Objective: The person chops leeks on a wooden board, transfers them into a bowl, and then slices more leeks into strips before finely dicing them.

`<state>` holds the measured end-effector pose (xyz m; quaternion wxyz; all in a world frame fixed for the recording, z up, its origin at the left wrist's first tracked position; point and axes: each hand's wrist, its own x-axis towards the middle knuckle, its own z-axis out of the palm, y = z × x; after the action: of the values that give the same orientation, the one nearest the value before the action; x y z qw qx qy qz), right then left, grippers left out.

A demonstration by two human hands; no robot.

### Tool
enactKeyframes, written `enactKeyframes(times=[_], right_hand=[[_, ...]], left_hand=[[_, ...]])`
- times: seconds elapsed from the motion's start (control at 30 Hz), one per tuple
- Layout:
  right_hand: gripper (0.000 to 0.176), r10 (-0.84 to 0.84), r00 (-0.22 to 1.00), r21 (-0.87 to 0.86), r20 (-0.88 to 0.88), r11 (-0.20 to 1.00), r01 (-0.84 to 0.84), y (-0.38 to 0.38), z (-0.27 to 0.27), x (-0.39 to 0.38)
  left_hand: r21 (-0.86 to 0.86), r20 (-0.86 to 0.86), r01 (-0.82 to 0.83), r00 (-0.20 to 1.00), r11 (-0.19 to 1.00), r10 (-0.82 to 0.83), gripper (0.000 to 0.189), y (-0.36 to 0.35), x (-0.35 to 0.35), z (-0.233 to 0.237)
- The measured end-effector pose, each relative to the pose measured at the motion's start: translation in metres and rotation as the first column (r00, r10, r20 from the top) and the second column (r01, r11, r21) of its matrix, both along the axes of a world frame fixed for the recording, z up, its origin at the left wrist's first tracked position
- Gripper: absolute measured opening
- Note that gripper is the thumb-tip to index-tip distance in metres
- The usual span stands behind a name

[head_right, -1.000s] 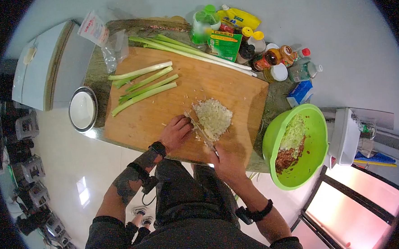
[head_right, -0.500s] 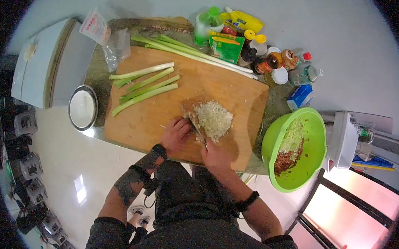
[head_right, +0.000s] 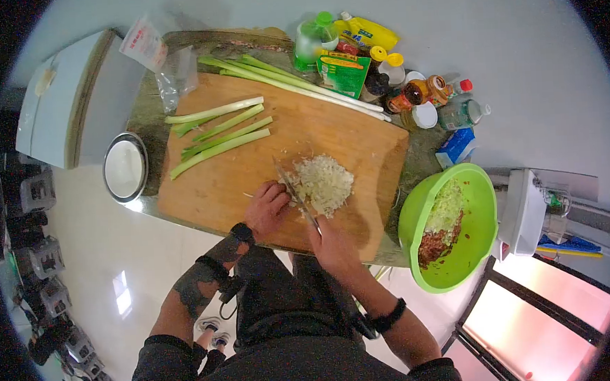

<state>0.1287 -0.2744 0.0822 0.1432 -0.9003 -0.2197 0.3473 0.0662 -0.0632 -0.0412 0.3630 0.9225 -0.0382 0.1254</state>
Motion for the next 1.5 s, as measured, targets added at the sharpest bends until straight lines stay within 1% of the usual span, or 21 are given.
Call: enactKeyframes(times=[0.03,0.13,0.2,0.27,0.3,0.33,0.43,0.53,0.57,0.63,0.73,0.77,0.8,0.83,0.87,0.93,1.03,1.13,1.33,1.4,1.5], right_hand=[[0.045,0.026,1.0,0.019,-0.005,0.999,-0.025,-0.003,0.007,0.0],[0.045,-0.068,0.997,-0.065,0.025,0.996,0.069,0.002,-0.035,-0.014],[0.044,-0.063,0.998,0.0,0.027,0.998,0.063,0.008,-0.039,-0.007],[0.044,-0.042,0.999,0.02,-0.005,0.999,0.042,0.005,-0.028,-0.004],[0.043,-0.019,0.999,0.014,-0.03,1.0,0.02,0.006,0.002,0.0],[0.043,0.008,0.999,0.015,-0.049,1.0,-0.007,0.008,0.017,0.005],[0.039,-0.031,0.999,-0.027,-0.008,0.999,0.031,0.003,-0.027,-0.008],[0.038,-0.095,0.995,0.027,0.027,0.995,0.095,0.018,-0.046,-0.006],[0.037,-0.073,0.997,0.032,-0.001,0.997,0.073,0.016,-0.043,-0.004],[0.036,-0.019,0.999,0.03,-0.045,0.999,0.02,0.015,-0.007,0.011],[0.036,0.04,0.999,-0.032,0.003,0.999,-0.04,0.011,0.009,0.001],[0.035,0.007,0.999,-0.02,0.038,1.0,-0.006,0.01,-0.007,-0.003],[0.035,-0.027,0.997,-0.003,0.078,1.0,0.027,0.01,-0.037,-0.008],[0.035,-0.06,0.991,0.023,0.12,0.998,0.058,0.018,-0.046,-0.006],[0.035,-0.049,0.996,0.044,0.081,0.998,0.046,0.018,-0.049,-0.003],[0.036,-0.034,0.999,0.066,0.003,0.997,0.033,0.021,-0.02,0.007],[0.034,-0.024,0.999,0.068,-0.027,0.997,0.026,0.009,0.01,0.007],[0.033,0.018,1.0,-0.02,0.012,1.0,-0.018,-0.003,0.019,0.004],[0.034,0.044,0.998,0.003,0.034,0.999,-0.044,-0.004,0.019,0.001],[0.035,0.031,0.998,0.053,0.057,0.998,-0.034,-0.009,0.001,-0.007],[0.037,-0.034,0.993,0.134,0.111,0.991,0.019,0.0,-0.051,-0.015]], left_hand=[[0.007,0.008,0.002,1.0,1.0,-0.002,0.027,0.001,-0.001,-0.002],[0.002,0.002,0.023,1.0,1.0,-0.023,0.026,0.0,-0.002,-0.002],[0.032,0.001,0.024,1.0,0.999,-0.024,0.026,0.008,0.001,0.0],[0.056,-0.008,0.016,1.0,0.998,-0.015,0.027,0.003,-0.003,-0.001],[0.052,-0.016,0.018,1.0,0.998,-0.018,0.028,0.0,-0.005,-0.003],[0.055,-0.018,0.016,1.0,0.998,-0.015,0.028,0.001,-0.004,-0.004],[0.053,-0.022,0.003,1.0,0.999,-0.002,0.03,0.003,-0.006,-0.001],[0.053,-0.014,-0.002,1.0,0.999,0.003,0.031,0.005,-0.004,0.0],[0.048,-0.017,0.004,1.0,0.999,-0.004,0.032,0.005,-0.005,-0.002],[0.031,-0.012,0.005,1.0,1.0,-0.005,0.033,0.002,-0.004,-0.006],[0.034,-0.012,0.013,1.0,0.999,-0.013,0.033,0.006,-0.004,-0.005],[0.033,-0.017,0.021,1.0,0.999,-0.02,0.033,0.005,-0.007,-0.002],[0.033,-0.007,0.029,1.0,0.999,-0.029,0.032,0.004,-0.008,-0.003],[0.04,0.006,0.036,0.999,0.999,-0.037,0.032,0.005,-0.007,-0.005],[0.05,0.016,0.047,0.999,0.998,-0.048,0.032,0.009,-0.008,-0.006],[0.056,0.027,0.053,0.998,0.997,-0.055,0.031,0.011,-0.012,-0.003],[0.072,0.05,0.047,0.997,0.996,-0.051,0.031,0.008,-0.009,-0.003],[0.068,0.013,0.024,1.0,0.997,-0.025,0.031,0.005,-0.011,0.0],[0.067,0.022,-0.014,1.0,0.998,0.013,0.031,-0.002,-0.01,-0.011],[0.058,0.016,-0.013,1.0,0.998,0.012,0.032,-0.001,-0.01,-0.012],[0.045,-0.01,0.022,1.0,0.999,-0.022,0.033,0.003,-0.01,-0.006]])
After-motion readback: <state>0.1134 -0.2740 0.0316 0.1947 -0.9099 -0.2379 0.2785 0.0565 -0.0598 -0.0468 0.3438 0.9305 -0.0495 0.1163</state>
